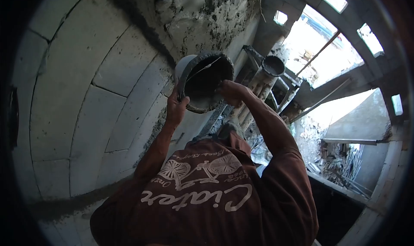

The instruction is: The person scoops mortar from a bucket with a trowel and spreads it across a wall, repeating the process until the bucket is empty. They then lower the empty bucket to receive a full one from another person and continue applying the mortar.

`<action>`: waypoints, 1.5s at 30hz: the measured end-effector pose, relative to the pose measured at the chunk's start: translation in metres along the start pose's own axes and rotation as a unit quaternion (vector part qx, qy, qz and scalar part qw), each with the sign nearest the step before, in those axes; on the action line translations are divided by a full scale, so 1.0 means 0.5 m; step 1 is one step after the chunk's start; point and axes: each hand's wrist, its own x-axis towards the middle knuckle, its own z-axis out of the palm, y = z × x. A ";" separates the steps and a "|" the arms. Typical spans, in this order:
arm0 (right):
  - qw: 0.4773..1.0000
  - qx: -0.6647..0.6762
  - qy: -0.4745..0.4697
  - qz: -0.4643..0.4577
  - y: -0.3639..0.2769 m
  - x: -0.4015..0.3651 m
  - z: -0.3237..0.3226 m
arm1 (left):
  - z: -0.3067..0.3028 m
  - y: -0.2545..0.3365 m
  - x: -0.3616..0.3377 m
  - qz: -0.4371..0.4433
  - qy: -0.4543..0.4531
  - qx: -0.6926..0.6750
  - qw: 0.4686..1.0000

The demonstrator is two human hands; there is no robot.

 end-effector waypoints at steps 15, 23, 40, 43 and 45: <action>0.230 0.920 0.145 0.282 -0.105 -0.067 0.018 | 0.071 -0.111 0.181 -0.248 -0.015 -0.206 0.947; 0.282 0.739 0.557 0.251 0.070 -0.253 -0.156 | 0.052 -0.266 0.146 -0.434 0.163 -0.361 0.809; 0.311 0.656 0.594 0.346 0.177 0.299 -0.070 | -0.124 -0.261 -0.482 -0.359 0.026 0.372 0.856; 0.254 0.759 0.433 0.415 0.206 0.254 0.169 | -0.123 -0.253 -0.494 -0.391 0.027 0.440 0.808; 0.264 0.743 0.419 0.450 0.232 0.218 0.232 | -0.141 -0.258 -0.516 -0.363 0.002 0.438 0.823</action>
